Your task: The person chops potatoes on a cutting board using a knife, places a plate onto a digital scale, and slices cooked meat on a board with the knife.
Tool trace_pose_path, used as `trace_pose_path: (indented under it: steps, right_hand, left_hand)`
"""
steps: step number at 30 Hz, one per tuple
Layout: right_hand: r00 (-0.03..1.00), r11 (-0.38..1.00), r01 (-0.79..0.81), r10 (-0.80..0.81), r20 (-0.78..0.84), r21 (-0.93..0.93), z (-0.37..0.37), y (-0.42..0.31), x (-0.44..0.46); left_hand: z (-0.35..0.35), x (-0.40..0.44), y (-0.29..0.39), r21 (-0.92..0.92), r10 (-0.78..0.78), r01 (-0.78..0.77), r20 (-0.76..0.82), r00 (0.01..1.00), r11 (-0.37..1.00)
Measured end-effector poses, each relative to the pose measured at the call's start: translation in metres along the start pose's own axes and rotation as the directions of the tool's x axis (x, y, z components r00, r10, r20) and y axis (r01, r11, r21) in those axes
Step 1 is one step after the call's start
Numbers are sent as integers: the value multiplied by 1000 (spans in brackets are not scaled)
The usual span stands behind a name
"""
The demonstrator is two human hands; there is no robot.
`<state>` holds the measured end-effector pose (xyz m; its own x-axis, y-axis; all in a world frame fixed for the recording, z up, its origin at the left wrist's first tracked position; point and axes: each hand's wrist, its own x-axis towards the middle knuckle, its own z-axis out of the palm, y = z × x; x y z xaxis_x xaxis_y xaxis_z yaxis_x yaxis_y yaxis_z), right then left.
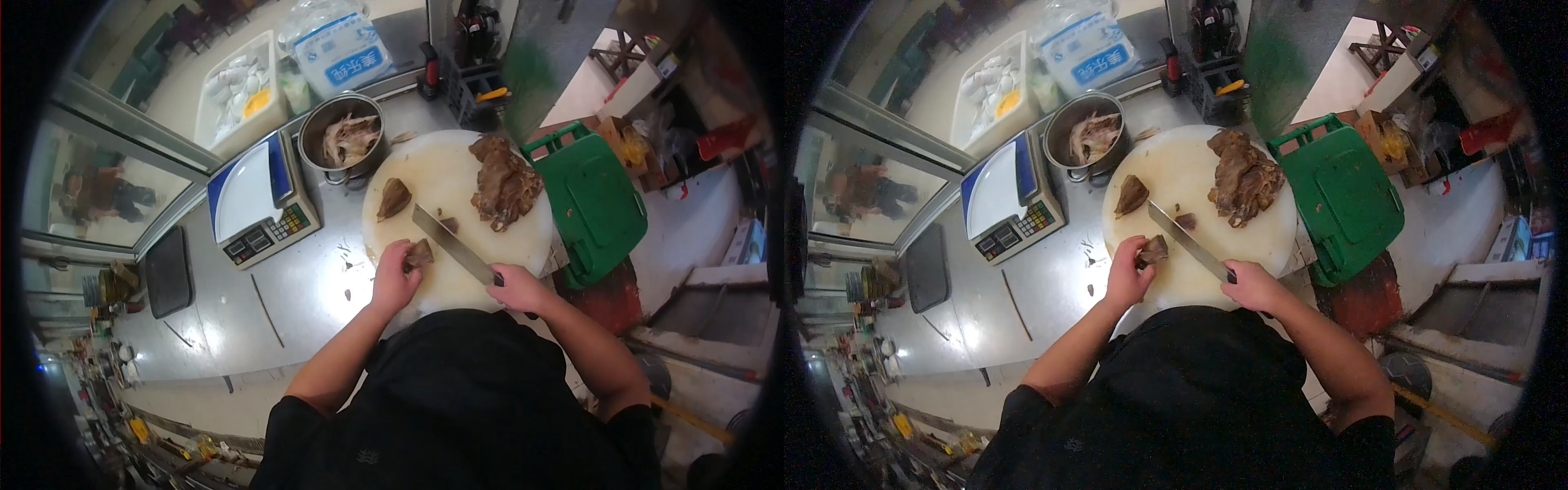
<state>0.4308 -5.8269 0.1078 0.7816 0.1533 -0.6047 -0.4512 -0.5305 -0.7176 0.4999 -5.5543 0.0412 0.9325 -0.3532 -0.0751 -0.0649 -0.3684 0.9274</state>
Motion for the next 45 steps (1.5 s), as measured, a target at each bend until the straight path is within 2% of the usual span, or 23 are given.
trace_pose_path:
  steps: [1,2,6,9,12,13,14,15,16,17,18,19,20,21,22,23,24,26,27,30,32,40,45]
  right_hand:
    - [1000,1000,1,-1,4,-3,0,-1,0]
    - [1000,1000,-5,4,16,14,0,-1,1]
    - [992,990,-86,74,102,115,-2,-1,2]
    - [989,976,-120,103,103,183,-3,-11,-2]
    - [995,984,-83,72,75,158,0,-10,0]
    - [995,984,-82,72,73,158,1,-6,1]
    - [1000,996,-10,7,28,90,2,0,3]
    - [998,998,61,-61,-13,19,2,4,3]
    - [998,998,62,-62,-14,20,2,6,2]
    - [994,995,99,-100,-53,-26,3,8,-1]
    - [986,988,133,-139,-89,-73,3,10,-3]
    - [987,989,131,-137,-88,-71,4,11,-5]
    - [988,991,114,-121,-97,-70,4,12,-9]
    - [989,993,99,-106,-106,-69,4,11,-12]
    - [989,993,97,-104,-105,-68,5,8,-16]
    - [988,990,81,-95,-118,-114,5,3,-21]
    - [987,985,65,-86,-133,-161,6,-1,-26]
    - [980,974,104,-135,-145,-201,7,-7,-34]
    - [970,960,143,-184,-156,-240,8,-10,-38]
    - [975,940,140,-186,-124,-310,7,-22,-49]
    - [973,930,150,-200,-118,-335,8,-22,-54]
    - [974,914,185,-218,-52,-361,1,-35,-57]
    - [987,919,147,-158,1,-365,2,-39,-48]
  left_hand:
    - [0,-3,4,465,289,-261,12,957,846]
    - [2,-3,1,495,309,-322,111,945,807]
    - [9,-12,-10,493,329,-338,107,938,802]
    - [11,-8,-4,514,274,-283,95,957,810]
    - [17,1,-1,588,251,-229,46,967,776]
    - [17,6,1,531,138,-123,12,990,838]
    - [17,8,3,468,21,-12,-12,1000,884]
    - [15,9,7,468,22,-14,-12,1000,884]
    - [11,9,11,262,-189,181,5,982,948]
    - [7,9,12,52,-384,381,68,921,923]
    - [7,8,7,53,-384,381,69,921,923]
    - [7,5,-2,283,-265,258,-16,964,924]
    - [8,2,-8,504,-125,142,-68,990,852]
    - [7,1,-9,504,-128,144,-66,990,852]
    - [6,-1,-8,531,110,-27,-125,986,847]
    - [6,-2,-8,566,342,-191,-173,924,802]
    - [5,-2,-11,565,340,-190,-172,924,803]
    - [5,-2,-16,476,492,-474,98,865,741]
    - [7,-3,-17,475,491,-474,98,866,741]
    - [11,-7,-16,514,495,-465,86,864,721]
    - [12,-7,-13,599,514,-455,82,854,659]
    - [17,-8,-21,550,499,-450,68,864,704]
    - [20,-8,-29,518,501,-452,52,864,727]
